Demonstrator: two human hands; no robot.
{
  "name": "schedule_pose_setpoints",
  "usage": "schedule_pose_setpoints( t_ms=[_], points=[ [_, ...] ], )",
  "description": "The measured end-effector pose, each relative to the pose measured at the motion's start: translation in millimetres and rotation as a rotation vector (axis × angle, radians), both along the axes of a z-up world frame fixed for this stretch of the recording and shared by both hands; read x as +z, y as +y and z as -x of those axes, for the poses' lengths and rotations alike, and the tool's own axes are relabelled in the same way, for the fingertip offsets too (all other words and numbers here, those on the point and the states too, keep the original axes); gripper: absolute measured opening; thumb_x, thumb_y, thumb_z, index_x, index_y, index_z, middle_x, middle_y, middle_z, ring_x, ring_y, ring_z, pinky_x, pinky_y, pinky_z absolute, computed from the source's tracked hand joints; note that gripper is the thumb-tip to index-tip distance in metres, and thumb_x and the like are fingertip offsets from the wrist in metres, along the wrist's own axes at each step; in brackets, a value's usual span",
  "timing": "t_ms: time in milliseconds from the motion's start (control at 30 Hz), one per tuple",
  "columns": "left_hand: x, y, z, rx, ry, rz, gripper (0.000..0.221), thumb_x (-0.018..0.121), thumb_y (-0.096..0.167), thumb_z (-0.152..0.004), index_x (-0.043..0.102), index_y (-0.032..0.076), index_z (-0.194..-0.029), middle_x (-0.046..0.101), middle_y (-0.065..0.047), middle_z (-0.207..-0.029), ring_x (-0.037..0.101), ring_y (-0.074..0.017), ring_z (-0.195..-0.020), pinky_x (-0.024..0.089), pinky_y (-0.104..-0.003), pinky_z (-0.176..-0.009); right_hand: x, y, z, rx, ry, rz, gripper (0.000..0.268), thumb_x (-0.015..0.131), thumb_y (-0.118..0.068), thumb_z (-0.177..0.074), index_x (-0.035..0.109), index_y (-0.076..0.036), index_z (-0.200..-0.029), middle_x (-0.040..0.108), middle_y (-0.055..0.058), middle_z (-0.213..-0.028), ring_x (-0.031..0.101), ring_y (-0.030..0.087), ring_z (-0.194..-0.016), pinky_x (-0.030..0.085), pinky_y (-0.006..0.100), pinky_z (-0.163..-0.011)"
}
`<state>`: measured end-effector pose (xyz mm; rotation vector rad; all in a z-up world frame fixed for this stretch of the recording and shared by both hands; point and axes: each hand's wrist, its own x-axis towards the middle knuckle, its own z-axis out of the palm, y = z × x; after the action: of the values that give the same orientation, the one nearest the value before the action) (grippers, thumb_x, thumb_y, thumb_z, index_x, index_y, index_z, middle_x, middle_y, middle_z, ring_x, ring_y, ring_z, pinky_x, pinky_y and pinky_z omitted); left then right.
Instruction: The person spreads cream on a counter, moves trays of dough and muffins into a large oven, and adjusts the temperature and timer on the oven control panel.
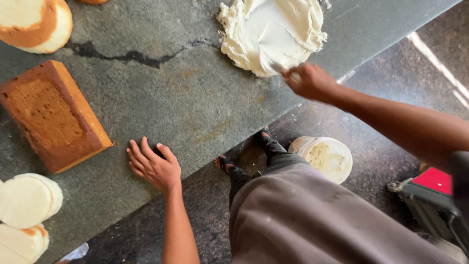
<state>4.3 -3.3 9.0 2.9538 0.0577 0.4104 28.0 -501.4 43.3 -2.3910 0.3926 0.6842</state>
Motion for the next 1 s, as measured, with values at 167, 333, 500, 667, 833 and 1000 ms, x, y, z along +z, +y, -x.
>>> schedule_pose_setpoints(
  t_ms=[167,333,500,667,833,1000],
  points=[
    [-5,-3,-3,0.026,-0.003,-0.009,0.043,0.044,0.032,-0.113,0.054,0.007,-0.147,0.043,-0.021,-0.161,0.038,-0.043,-0.15,0.03,-0.062,-0.119,-7,-45,-7,0.156,0.059,0.38,0.035,0.044,-0.025,-0.115,0.063,-0.016,-0.143,0.078,0.019,-0.079,0.041,0.017,-0.042,0.038,0.036,-0.038],
    [-2,-1,1,0.006,-0.039,-0.012,0.044,0.046,0.032,-0.111,0.054,0.008,-0.146,0.044,-0.021,-0.16,0.039,-0.0427,-0.15,0.03,-0.062,-0.119,-1,1,-35,-0.289,0.071,-0.103,0.031,0.062,-0.028,-0.104,0.069,-0.016,-0.132,0.071,0.026,-0.097,0.053,0.023,-0.059,0.046,0.037,-0.048],
    [-8,3,1,-0.004,-0.024,-0.009,0.046,0.047,0.034,-0.111,0.052,0.008,-0.148,0.043,-0.022,-0.161,0.039,-0.0436,-0.149,0.03,-0.062,-0.118,-6,-31,7,0.055,-0.413,0.133,0.05,0.082,-0.023,-0.082,0.071,-0.019,-0.131,0.076,0.017,-0.105,0.054,0.012,-0.069,0.046,0.03,-0.058],
    [-15,7,4,0.002,-0.017,-0.024,0.046,0.049,0.033,-0.11,0.052,0.007,-0.148,0.044,-0.022,-0.161,0.039,-0.0435,-0.149,0.031,-0.062,-0.118,27,-91,29,-0.098,-0.114,0.106,0.043,0.067,-0.019,-0.097,0.064,-0.028,-0.14,0.073,0.014,-0.112,0.048,0.018,-0.049,0.045,0.033,-0.047],
    [-11,-1,-2,0.029,0.007,-0.026,0.046,0.049,0.032,-0.11,0.052,0.007,-0.148,0.044,-0.022,-0.161,0.039,-0.0432,-0.15,0.031,-0.062,-0.118,-15,-97,60,-0.383,-0.572,-0.034,0.046,0.057,-0.015,-0.108,0.055,-0.015,-0.154,0.074,0.011,-0.08,0.065,0.006,-0.057,0.053,0.024,-0.058],
    [-2,5,1,0.014,-0.018,-0.06,0.043,0.047,0.033,-0.112,0.053,0.007,-0.146,0.044,-0.023,-0.16,0.039,-0.044,-0.149,0.031,-0.062,-0.118,-73,18,109,-0.931,-0.356,-0.246,0.035,0.057,-0.021,-0.108,0.058,-0.011,-0.141,0.06,0.008,-0.067,0.054,0.012,-0.05,0.044,0.036,-0.047]
  ],
)
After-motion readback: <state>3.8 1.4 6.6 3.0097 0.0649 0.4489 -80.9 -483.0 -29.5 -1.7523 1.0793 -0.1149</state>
